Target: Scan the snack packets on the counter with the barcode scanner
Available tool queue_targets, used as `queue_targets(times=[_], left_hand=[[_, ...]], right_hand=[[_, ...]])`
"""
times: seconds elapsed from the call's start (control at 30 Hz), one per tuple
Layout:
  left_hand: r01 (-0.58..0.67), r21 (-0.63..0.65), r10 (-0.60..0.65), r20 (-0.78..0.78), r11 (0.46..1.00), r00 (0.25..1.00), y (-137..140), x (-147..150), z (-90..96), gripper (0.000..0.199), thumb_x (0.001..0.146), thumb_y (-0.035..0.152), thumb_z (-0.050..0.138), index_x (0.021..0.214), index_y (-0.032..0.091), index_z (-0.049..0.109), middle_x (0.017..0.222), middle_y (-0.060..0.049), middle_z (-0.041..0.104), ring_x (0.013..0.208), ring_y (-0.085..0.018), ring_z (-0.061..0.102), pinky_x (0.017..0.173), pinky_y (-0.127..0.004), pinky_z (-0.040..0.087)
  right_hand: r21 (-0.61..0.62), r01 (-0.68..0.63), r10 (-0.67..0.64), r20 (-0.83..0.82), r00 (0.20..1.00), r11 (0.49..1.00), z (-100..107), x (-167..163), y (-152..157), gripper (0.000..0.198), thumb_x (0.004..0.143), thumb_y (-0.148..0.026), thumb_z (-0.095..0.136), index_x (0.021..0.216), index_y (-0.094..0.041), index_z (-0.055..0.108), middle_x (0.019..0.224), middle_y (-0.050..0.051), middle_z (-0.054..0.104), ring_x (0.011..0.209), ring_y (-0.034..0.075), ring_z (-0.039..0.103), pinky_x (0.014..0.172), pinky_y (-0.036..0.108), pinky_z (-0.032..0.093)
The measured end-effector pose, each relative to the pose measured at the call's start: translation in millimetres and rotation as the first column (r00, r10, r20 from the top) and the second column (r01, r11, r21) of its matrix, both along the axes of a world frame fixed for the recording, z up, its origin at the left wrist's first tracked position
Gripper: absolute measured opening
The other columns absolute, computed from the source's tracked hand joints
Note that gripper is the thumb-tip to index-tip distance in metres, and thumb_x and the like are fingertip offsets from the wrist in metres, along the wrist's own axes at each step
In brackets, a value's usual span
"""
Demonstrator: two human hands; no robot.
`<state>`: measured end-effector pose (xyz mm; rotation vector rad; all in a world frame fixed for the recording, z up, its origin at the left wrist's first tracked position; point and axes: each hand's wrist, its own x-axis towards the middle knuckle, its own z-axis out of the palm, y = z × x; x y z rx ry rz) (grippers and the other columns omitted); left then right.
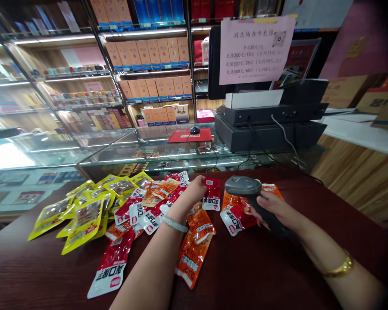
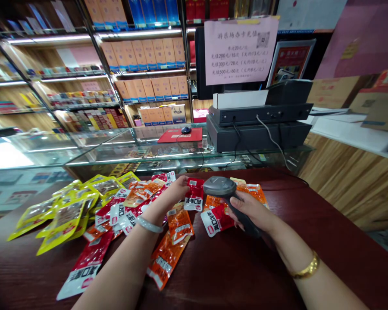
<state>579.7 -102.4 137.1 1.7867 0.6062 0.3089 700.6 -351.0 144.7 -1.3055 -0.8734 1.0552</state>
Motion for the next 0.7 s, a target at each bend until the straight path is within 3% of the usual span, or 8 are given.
queue_targets(times=[0.1, 0.2, 0.23, 0.3, 0.37, 0.47, 0.6, 0.7], left_hand=[[0.148, -0.161, -0.126, 0.139, 0.976, 0.982, -6.0, -2.9, 9.8, 0.048, 0.083, 0.015, 0.055, 0.131, 0.017, 0.048, 0.108, -0.011, 0.068, 0.086, -0.015, 0.067, 0.079, -0.030, 0.053], [0.197, 0.113, -0.203, 0.041, 0.974, 0.978, -1.0, -14.5, 23.7, 0.058, 0.080, 0.020, 0.064, 0.135, 0.019, 0.049, 0.122, -0.013, 0.064, 0.106, -0.020, 0.063, 0.093, -0.035, 0.049], [0.216, 0.289, -0.194, -0.106, 0.933, 0.975, 2.6, -19.6, 28.3, 0.057, 0.075, 0.022, 0.070, 0.129, 0.018, 0.055, 0.121, -0.014, 0.065, 0.109, -0.023, 0.062, 0.096, -0.038, 0.048], [0.371, 0.559, -0.116, -0.439, 0.742, 0.891, 8.9, -29.4, 36.6, 0.053, 0.063, 0.029, 0.081, 0.113, 0.017, 0.067, 0.115, -0.015, 0.067, 0.112, -0.031, 0.059, 0.099, -0.045, 0.044], [0.546, 0.626, -0.024, -0.645, 0.557, 0.764, 11.4, -35.8, 42.3, 0.052, 0.057, 0.037, 0.085, 0.105, 0.020, 0.072, 0.113, -0.014, 0.067, 0.115, -0.036, 0.055, 0.099, -0.048, 0.043], [0.628, 0.640, 0.037, -0.713, 0.442, 0.700, 8.0, -36.7, 43.9, 0.047, 0.061, 0.044, 0.082, 0.102, 0.024, 0.074, 0.117, -0.013, 0.066, 0.117, -0.035, 0.053, 0.097, -0.046, 0.043], [0.642, 0.641, 0.000, -0.708, 0.420, 0.706, 6.9, -30.4, 35.3, 0.035, 0.066, 0.044, 0.076, 0.094, 0.023, 0.076, 0.105, -0.011, 0.070, 0.104, -0.030, 0.061, 0.090, -0.039, 0.046], [0.488, 0.696, -0.015, -0.567, 0.527, 0.824, 15.4, -26.0, 26.3, 0.026, 0.077, 0.040, 0.065, 0.093, 0.021, 0.072, 0.093, -0.009, 0.071, 0.088, -0.024, 0.064, 0.080, -0.032, 0.047]], right_hand=[[-0.011, -0.005, 0.005, 0.000, 1.000, 1.000, 0.7, 0.5, -0.5, 0.050, 0.083, -0.062, 0.062, 0.103, -0.016, 0.057, 0.060, -0.002, 0.057, 0.042, 0.010, 0.052, 0.037, 0.019, 0.041], [-0.016, -0.011, 0.011, 0.001, 1.000, 1.000, 1.2, 0.6, -1.3, 0.051, 0.082, -0.062, 0.063, 0.103, -0.017, 0.056, 0.060, -0.002, 0.057, 0.042, 0.010, 0.053, 0.036, 0.018, 0.041], [-0.016, -0.018, 0.018, 0.001, 1.000, 1.000, 1.3, 0.3, -1.5, 0.049, 0.083, -0.062, 0.062, 0.102, -0.017, 0.056, 0.059, -0.002, 0.057, 0.042, 0.010, 0.052, 0.036, 0.018, 0.041], [-0.016, -0.023, 0.024, 0.003, 1.000, 1.000, 1.5, -0.5, -1.6, 0.046, 0.084, -0.061, 0.062, 0.096, -0.017, 0.054, 0.059, -0.002, 0.057, 0.042, 0.010, 0.052, 0.036, 0.018, 0.042], [-0.027, -0.026, 0.026, -0.002, 1.000, 0.999, 1.5, -1.6, -1.3, 0.044, 0.084, -0.060, 0.062, 0.091, -0.018, 0.052, 0.060, -0.001, 0.058, 0.043, 0.010, 0.052, 0.037, 0.018, 0.042], [-0.041, -0.029, 0.028, -0.020, 0.999, 0.999, 1.4, -2.5, -0.2, 0.044, 0.082, -0.060, 0.064, 0.087, -0.019, 0.049, 0.059, -0.002, 0.058, 0.044, 0.010, 0.054, 0.037, 0.018, 0.042], [-0.038, -0.036, 0.035, -0.009, 0.999, 0.999, 1.6, -2.2, 0.6, 0.045, 0.083, -0.061, 0.063, 0.088, -0.019, 0.048, 0.059, -0.002, 0.058, 0.044, 0.011, 0.054, 0.037, 0.018, 0.041], [-0.035, -0.034, 0.034, 0.003, 0.999, 0.999, 2.8, -2.5, 0.1, 0.044, 0.083, -0.061, 0.063, 0.087, -0.019, 0.049, 0.059, -0.002, 0.058, 0.042, 0.010, 0.053, 0.037, 0.018, 0.041]])
